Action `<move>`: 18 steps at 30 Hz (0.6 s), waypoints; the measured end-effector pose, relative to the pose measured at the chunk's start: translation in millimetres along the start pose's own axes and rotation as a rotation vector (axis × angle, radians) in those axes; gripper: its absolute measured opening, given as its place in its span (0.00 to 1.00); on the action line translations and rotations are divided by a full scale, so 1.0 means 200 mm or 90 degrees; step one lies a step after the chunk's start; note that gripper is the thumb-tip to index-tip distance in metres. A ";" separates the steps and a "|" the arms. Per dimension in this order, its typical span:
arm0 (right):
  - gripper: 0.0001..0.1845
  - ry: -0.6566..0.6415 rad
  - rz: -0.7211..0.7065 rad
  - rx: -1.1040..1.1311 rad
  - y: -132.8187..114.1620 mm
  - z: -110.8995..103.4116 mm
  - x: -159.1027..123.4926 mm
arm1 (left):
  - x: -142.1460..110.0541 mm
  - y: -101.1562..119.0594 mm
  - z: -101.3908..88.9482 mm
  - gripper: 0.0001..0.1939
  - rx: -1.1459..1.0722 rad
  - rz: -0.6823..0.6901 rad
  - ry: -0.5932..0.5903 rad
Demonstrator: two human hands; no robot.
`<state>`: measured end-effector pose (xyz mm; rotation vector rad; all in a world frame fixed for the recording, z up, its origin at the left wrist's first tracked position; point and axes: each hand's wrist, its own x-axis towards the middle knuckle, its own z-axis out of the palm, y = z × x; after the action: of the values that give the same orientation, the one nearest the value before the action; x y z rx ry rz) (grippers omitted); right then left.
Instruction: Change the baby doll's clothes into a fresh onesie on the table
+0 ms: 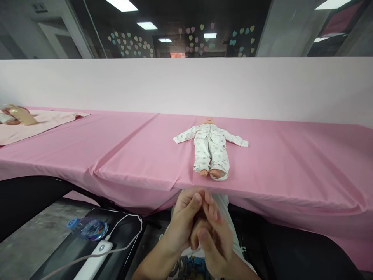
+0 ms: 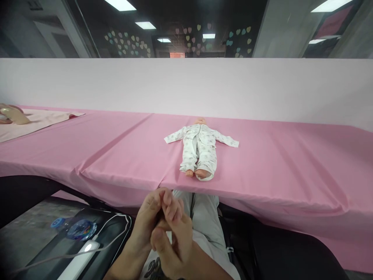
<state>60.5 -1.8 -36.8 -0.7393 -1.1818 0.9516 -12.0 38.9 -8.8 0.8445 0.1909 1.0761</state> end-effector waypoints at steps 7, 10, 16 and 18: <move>0.09 -0.081 -0.162 -0.238 0.09 -0.04 -0.05 | 0.01 -0.04 -0.03 0.27 -0.083 0.090 -0.022; 0.11 -0.157 -0.130 -0.259 0.13 -0.09 -0.06 | 0.03 -0.05 -0.05 0.27 -0.097 0.101 -0.035; 0.22 -0.213 -0.059 -0.211 0.15 -0.17 -0.07 | 0.02 -0.09 -0.06 0.23 -0.099 0.159 -0.112; 0.23 -0.210 -0.014 -0.176 0.14 -0.17 -0.06 | 0.02 -0.12 -0.08 0.19 -0.094 0.206 -0.130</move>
<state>87.4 -0.3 -73.7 -0.8050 -1.6320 0.9237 -2.4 46.5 -35.1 0.8637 -0.2013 1.2783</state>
